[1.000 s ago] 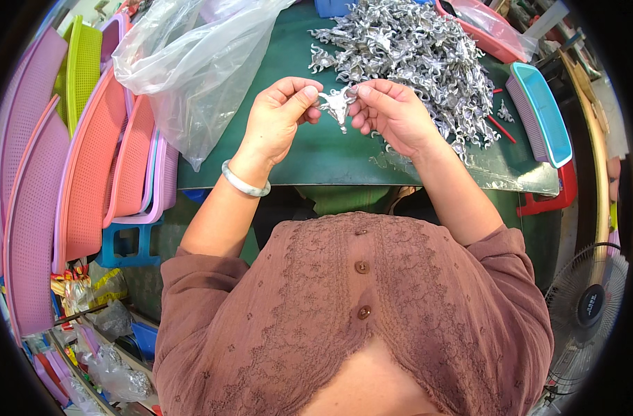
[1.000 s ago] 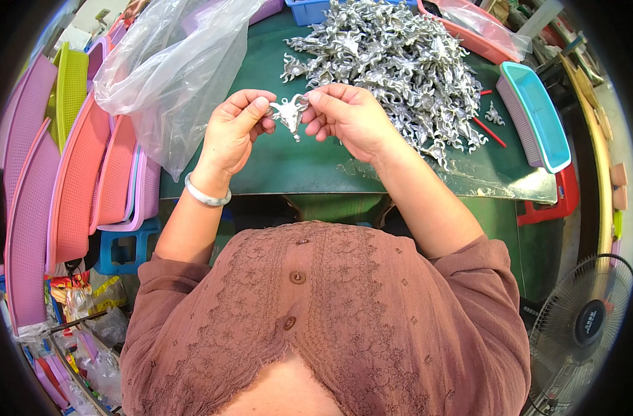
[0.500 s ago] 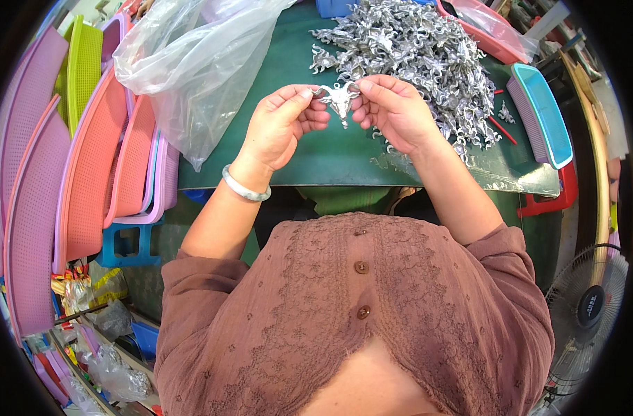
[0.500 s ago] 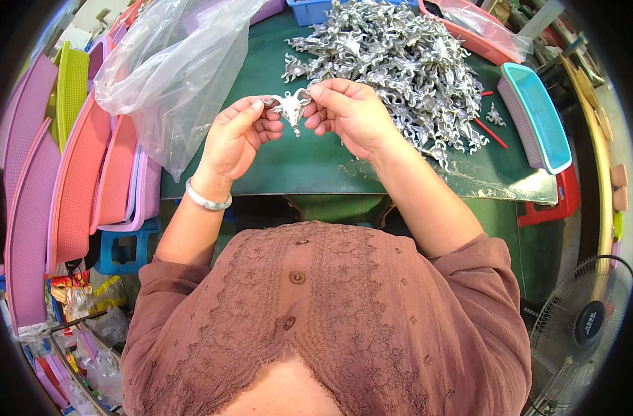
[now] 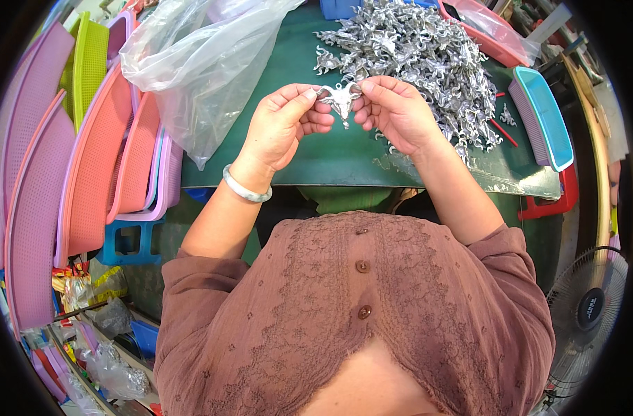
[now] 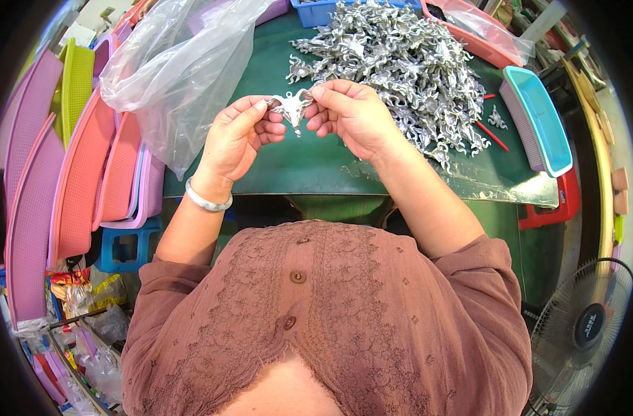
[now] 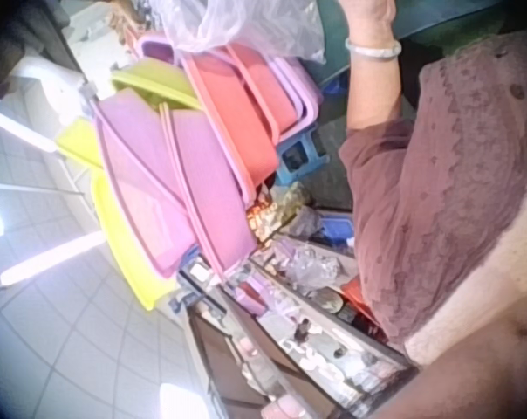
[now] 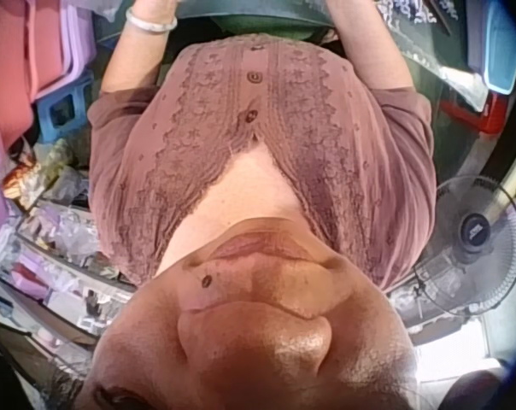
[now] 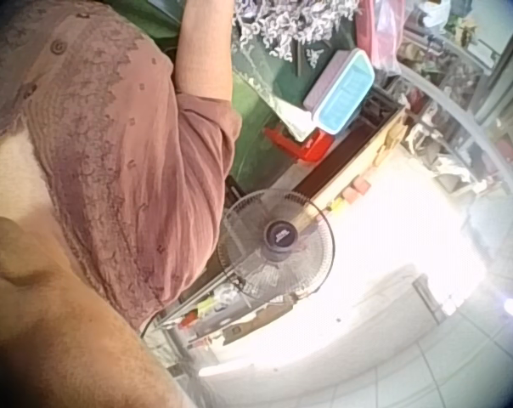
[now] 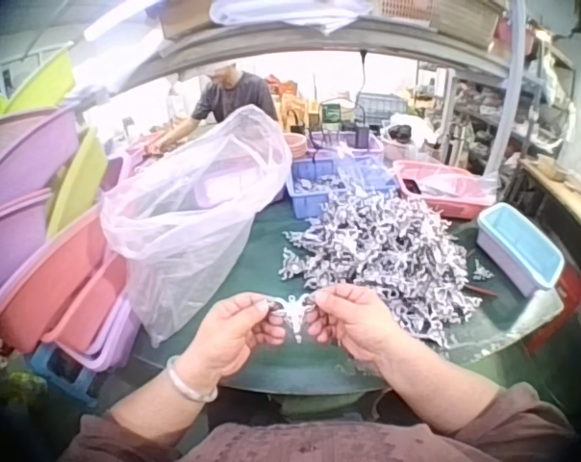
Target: The person pours small silver metal pieces from a plastic bag onto a green worktable, then picks them up one by one to inspect and assemble them by hand. Later, the person uses red-handled pliers to trim or adjust the metal pieces. The work is performed at a shared table with other workers visible in the background.
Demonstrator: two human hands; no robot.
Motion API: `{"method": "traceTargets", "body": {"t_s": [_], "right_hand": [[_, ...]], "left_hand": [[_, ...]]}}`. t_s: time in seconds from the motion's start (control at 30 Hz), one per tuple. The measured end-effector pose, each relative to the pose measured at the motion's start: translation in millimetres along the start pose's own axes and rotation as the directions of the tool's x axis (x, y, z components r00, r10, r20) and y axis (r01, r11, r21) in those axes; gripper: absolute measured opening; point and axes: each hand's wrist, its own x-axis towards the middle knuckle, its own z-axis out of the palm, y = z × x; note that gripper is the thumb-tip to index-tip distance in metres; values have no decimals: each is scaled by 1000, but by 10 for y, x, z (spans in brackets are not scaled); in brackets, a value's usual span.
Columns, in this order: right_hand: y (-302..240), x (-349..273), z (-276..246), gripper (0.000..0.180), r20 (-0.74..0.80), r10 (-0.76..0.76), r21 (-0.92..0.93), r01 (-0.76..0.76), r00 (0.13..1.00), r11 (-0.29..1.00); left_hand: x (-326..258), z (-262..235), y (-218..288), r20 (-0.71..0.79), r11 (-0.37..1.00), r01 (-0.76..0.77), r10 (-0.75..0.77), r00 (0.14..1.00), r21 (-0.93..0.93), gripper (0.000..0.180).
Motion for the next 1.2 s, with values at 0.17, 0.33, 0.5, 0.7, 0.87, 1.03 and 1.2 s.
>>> {"method": "traceTargets", "body": {"t_s": [0.17,0.33,0.5,0.7,0.87,1.03,1.2], "right_hand": [[-15,-9,22,16,-4,-4,-4,4,1000,1000],[-46,-27,49,15,11,-13,-16,14,1000,1000],[-51,-34,55,15,13,-13,-18,13,1000,1000],[-62,-36,64,15,15,-2,-10,2,1000,1000],[-54,-36,53,14,26,6,16,-7,1000,1000],[-21,-26,4,14,11,17,50,-18,1000,999],[-23,-38,-7,14,20,14,80,-16,1000,997]], "left_hand": [[-12,9,16,1,1000,-10,10,1000,8,16],[-17,10,36,9,1000,-25,25,1000,15,16],[-31,23,44,4,1000,-25,25,1000,15,16],[-35,28,60,6,1000,-17,17,1000,12,16],[-30,23,55,15,1000,-2,2,1000,-2,15],[-29,32,52,22,1000,10,-10,1000,-5,16],[-19,47,50,28,1000,22,-21,999,-8,17]]}}
